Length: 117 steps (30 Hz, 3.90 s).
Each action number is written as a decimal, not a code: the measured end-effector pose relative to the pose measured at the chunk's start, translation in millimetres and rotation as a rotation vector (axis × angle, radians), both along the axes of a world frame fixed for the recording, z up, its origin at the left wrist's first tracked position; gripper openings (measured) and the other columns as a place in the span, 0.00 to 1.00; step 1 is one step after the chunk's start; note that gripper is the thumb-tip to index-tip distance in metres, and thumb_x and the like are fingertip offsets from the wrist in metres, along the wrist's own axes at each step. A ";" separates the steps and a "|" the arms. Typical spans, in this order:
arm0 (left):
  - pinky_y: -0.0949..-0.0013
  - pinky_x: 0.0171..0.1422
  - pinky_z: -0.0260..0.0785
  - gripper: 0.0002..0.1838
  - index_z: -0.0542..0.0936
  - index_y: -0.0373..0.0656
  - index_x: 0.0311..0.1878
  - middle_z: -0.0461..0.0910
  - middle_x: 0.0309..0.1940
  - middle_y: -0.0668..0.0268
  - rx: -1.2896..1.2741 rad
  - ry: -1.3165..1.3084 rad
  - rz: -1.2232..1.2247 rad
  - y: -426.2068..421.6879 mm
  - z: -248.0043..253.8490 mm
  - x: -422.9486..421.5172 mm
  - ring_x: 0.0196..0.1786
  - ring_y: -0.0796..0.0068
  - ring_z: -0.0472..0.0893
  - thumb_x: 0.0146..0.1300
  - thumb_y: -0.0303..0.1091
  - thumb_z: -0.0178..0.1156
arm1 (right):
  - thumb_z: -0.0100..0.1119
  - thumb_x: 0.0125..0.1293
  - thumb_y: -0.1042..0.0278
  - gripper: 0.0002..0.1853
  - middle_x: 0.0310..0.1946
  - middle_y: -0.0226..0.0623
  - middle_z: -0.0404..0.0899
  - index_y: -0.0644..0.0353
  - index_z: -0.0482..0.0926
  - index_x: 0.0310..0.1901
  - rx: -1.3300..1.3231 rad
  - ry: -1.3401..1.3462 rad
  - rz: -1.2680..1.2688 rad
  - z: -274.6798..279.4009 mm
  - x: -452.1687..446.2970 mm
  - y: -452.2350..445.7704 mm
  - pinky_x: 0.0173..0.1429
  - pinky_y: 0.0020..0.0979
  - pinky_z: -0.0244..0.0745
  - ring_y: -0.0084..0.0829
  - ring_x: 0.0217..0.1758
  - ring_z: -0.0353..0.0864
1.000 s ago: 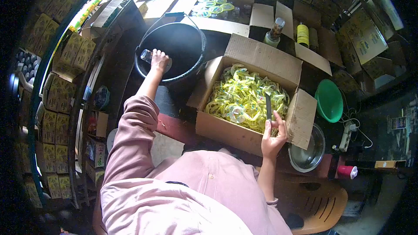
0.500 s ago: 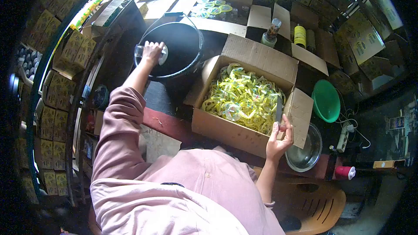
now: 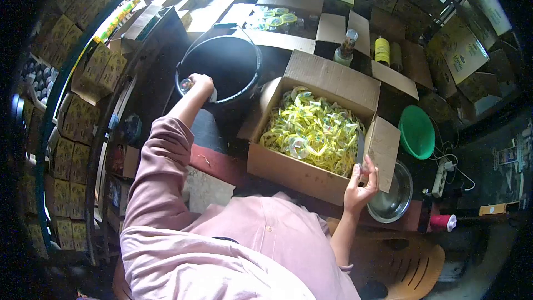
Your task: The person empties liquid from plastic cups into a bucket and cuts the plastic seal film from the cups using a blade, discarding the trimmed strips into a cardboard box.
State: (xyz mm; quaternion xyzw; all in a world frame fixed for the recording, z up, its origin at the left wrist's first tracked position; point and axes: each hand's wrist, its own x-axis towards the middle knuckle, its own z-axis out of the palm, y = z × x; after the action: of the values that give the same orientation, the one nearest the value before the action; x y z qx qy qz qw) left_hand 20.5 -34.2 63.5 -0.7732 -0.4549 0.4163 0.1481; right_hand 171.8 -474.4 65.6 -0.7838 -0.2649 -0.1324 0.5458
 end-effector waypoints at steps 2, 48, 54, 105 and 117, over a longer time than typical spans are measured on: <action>0.61 0.53 0.66 0.23 0.78 0.51 0.46 0.76 0.49 0.66 0.036 -0.261 -0.040 -9.1 21.1 7.9 0.51 0.68 0.76 0.44 0.44 0.67 | 0.55 0.53 0.80 0.14 0.21 0.30 0.67 0.63 0.76 0.44 0.002 -0.037 -0.024 -0.4 4.1 -4.8 0.31 0.25 0.61 0.22 0.23 0.63; 0.72 0.44 0.68 0.32 0.66 0.35 0.53 0.76 0.38 0.56 -0.081 -1.190 -0.253 -19.0 65.2 -6.2 0.39 0.74 0.76 0.54 0.50 0.60 | 0.56 0.57 0.75 0.08 0.27 0.25 0.77 0.56 0.74 0.40 1.075 1.176 0.073 -33.3 19.2 -29.2 0.33 0.22 0.66 0.17 0.27 0.73; 0.70 0.42 0.68 0.22 0.67 0.40 0.48 0.72 0.39 0.64 -0.738 -1.851 -0.019 -80.8 76.1 -0.6 0.41 0.77 0.73 0.61 0.49 0.50 | 0.55 0.57 0.78 0.12 0.29 0.26 0.77 0.55 0.74 0.44 0.987 1.174 0.238 -24.5 14.4 -13.2 0.31 0.22 0.65 0.18 0.28 0.73; 0.73 0.57 0.61 0.31 0.68 0.35 0.52 0.74 0.44 0.65 -1.395 -1.823 -0.278 -241.1 51.8 35.0 0.47 0.78 0.71 0.41 0.28 0.67 | 0.57 0.47 0.72 0.10 0.31 0.31 0.77 0.60 0.79 0.33 -0.269 -1.071 0.577 78.0 36.2 46.0 0.43 0.28 0.70 0.25 0.37 0.77; 0.70 0.60 0.57 0.37 0.63 0.35 0.57 0.69 0.50 0.63 -1.674 -1.595 -0.119 -237.5 50.6 35.0 0.52 0.74 0.68 0.41 0.30 0.67 | 0.61 0.44 0.75 0.06 0.30 0.33 0.78 0.62 0.78 0.27 -0.267 -1.072 0.623 81.3 43.0 42.1 0.37 0.28 0.70 0.28 0.36 0.78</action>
State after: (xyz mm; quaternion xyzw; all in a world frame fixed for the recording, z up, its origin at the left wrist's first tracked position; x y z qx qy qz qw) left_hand 55.6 -271.8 114.1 -0.6926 0.0358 -0.0263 -0.7199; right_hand 214.8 -432.3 146.9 -0.5562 -0.7313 -0.3075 0.2476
